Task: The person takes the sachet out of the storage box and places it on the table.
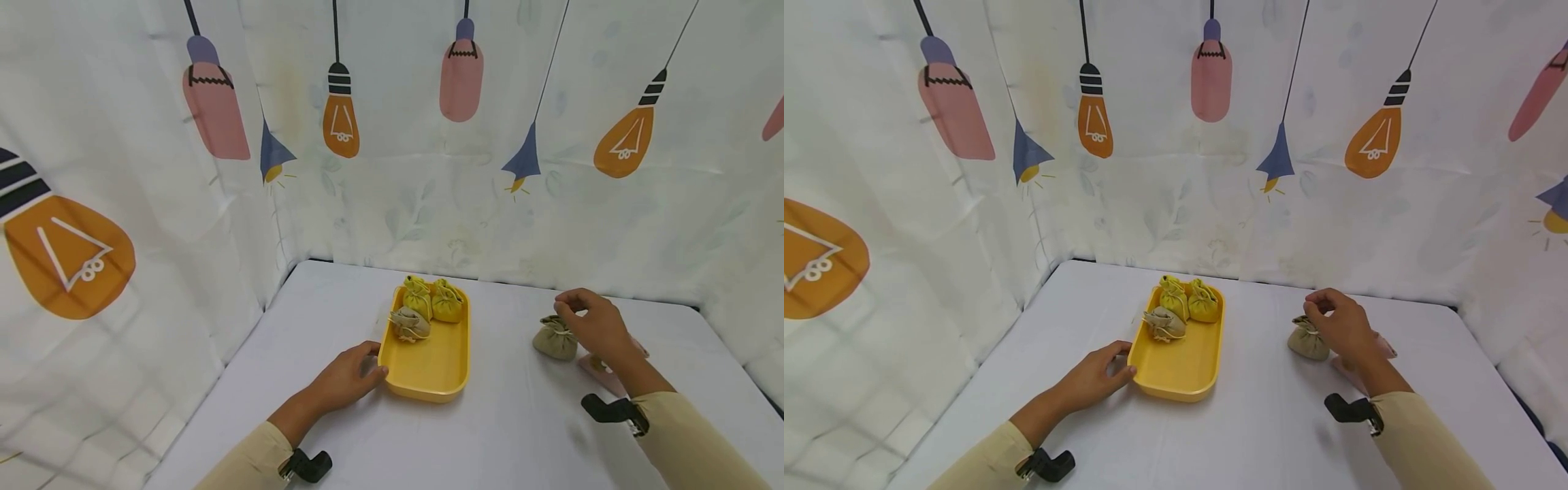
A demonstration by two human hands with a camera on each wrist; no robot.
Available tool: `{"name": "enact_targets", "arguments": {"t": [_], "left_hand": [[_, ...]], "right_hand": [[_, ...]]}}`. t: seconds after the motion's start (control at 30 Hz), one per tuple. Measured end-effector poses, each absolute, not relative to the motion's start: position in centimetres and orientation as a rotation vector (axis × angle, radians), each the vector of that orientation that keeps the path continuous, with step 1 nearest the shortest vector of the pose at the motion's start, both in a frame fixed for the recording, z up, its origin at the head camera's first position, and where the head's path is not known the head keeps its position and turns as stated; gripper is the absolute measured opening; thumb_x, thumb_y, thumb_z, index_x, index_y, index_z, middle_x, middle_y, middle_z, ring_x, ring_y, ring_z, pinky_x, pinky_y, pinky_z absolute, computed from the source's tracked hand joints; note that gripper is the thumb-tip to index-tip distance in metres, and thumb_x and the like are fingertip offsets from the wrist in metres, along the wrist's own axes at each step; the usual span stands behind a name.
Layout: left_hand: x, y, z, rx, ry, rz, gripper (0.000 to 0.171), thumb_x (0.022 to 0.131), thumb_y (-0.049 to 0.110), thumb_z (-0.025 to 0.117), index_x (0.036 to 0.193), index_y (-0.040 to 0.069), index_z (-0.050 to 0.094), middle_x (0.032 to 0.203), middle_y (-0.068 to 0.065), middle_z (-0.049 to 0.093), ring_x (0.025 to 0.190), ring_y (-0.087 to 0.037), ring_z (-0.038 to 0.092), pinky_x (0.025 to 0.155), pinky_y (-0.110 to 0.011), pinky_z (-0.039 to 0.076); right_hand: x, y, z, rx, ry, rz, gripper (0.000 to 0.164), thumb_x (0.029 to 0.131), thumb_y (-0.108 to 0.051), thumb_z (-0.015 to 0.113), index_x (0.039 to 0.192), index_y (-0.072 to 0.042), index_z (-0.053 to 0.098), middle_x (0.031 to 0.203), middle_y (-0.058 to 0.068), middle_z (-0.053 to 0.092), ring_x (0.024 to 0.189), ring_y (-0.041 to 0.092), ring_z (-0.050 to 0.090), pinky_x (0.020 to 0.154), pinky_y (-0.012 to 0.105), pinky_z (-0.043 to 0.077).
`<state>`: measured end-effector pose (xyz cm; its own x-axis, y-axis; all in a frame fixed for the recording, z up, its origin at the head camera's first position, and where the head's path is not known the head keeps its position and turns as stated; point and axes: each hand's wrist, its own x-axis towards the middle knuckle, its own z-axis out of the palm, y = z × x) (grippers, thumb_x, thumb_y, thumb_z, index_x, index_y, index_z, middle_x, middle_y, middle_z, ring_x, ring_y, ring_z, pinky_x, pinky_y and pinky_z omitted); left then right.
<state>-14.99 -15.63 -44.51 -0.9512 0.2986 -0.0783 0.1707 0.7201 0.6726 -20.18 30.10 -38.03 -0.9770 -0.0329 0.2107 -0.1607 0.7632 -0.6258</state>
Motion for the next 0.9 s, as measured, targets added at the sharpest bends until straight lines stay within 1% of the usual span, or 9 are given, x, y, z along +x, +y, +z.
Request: {"name": "enact_targets", "arguments": {"t": [0.13, 0.27, 0.4, 0.47, 0.57, 0.67, 0.8, 0.9], "left_hand": [[-15.0, -15.6, -44.5, 0.386, 2.743, 1.05, 0.053, 0.101, 0.044, 0.064, 0.143, 0.014, 0.053, 0.141, -0.003, 0.058, 0.137, -0.029, 0.049, 0.112, -0.057, 0.039], [-15.0, -15.6, -44.6, 0.384, 2.739, 1.057, 0.053, 0.101, 0.044, 0.064, 0.143, 0.014, 0.053, 0.141, -0.002, 0.058, 0.137, -0.029, 0.049, 0.112, -0.057, 0.038], [-14.9, -15.6, -44.5, 0.385, 2.741, 1.058, 0.053, 0.101, 0.044, 0.063, 0.143, 0.014, 0.053, 0.141, -0.002, 0.058, 0.137, -0.029, 0.049, 0.112, -0.057, 0.038], [-14.9, -15.6, -44.5, 0.381, 2.742, 1.056, 0.053, 0.101, 0.044, 0.063, 0.143, 0.015, 0.053, 0.141, -0.001, 0.058, 0.138, -0.028, 0.048, 0.113, -0.057, 0.038], [-14.9, -15.5, -44.5, 0.372, 2.741, 1.05, 0.053, 0.1, 0.045, 0.064, 0.144, 0.016, 0.052, 0.142, 0.0, 0.058, 0.138, -0.028, 0.048, 0.113, -0.056, 0.037], [-14.9, -15.6, -44.4, 0.375, 2.742, 1.049, 0.053, 0.1, 0.045, 0.064, 0.144, 0.017, 0.052, 0.142, 0.0, 0.058, 0.138, -0.027, 0.048, 0.113, -0.056, 0.038], [-14.9, -15.6, -44.5, 0.391, 2.742, 1.054, 0.053, 0.101, 0.044, 0.063, 0.144, 0.015, 0.052, 0.141, -0.001, 0.058, 0.137, -0.027, 0.049, 0.112, -0.056, 0.038], [-14.9, -15.6, -44.5, 0.395, 2.738, 1.06, 0.053, 0.101, 0.044, 0.063, 0.144, 0.015, 0.052, 0.141, -0.002, 0.058, 0.137, -0.028, 0.049, 0.112, -0.056, 0.039]], "right_hand": [[-20.3, 29.4, -37.8, 0.178, -2.76, 1.007, 0.034, 0.106, -0.035, 0.054, 0.122, -0.007, 0.065, 0.112, 0.013, 0.069, 0.107, 0.036, 0.06, 0.08, 0.047, 0.047], [-20.4, 28.7, -37.4, 0.222, -2.751, 1.009, 0.033, 0.106, -0.034, 0.056, 0.122, -0.008, 0.065, 0.109, 0.01, 0.07, 0.106, 0.033, 0.061, 0.077, 0.043, 0.048], [-20.5, 27.9, -37.1, 0.266, -2.76, 1.021, 0.034, 0.105, -0.036, 0.057, 0.123, -0.009, 0.065, 0.108, 0.008, 0.07, 0.101, 0.03, 0.062, 0.073, 0.039, 0.051], [-20.7, 27.5, -37.0, 0.283, -2.767, 1.03, 0.034, 0.105, -0.037, 0.057, 0.123, -0.009, 0.065, 0.108, 0.008, 0.07, 0.097, 0.029, 0.064, 0.074, 0.039, 0.052], [-21.0, 26.9, -37.0, 0.32, -2.769, 1.02, 0.032, 0.105, -0.034, 0.059, 0.122, -0.009, 0.066, 0.107, 0.008, 0.07, 0.096, 0.028, 0.065, 0.08, 0.041, 0.052], [-21.2, 26.1, -37.1, 0.366, -2.765, 0.998, 0.029, 0.104, -0.03, 0.061, 0.122, -0.008, 0.066, 0.107, 0.008, 0.071, 0.1, 0.028, 0.065, 0.084, 0.044, 0.052], [-21.4, 25.1, -37.4, 0.418, -2.76, 0.978, 0.026, 0.103, -0.025, 0.064, 0.121, -0.007, 0.067, 0.106, 0.007, 0.071, 0.1, 0.028, 0.065, 0.084, 0.045, 0.053], [-21.4, 24.1, -37.5, 0.422, -2.769, 0.976, 0.026, 0.101, -0.024, 0.065, 0.122, -0.008, 0.067, 0.106, 0.006, 0.071, 0.1, 0.026, 0.065, 0.085, 0.045, 0.053]]}}
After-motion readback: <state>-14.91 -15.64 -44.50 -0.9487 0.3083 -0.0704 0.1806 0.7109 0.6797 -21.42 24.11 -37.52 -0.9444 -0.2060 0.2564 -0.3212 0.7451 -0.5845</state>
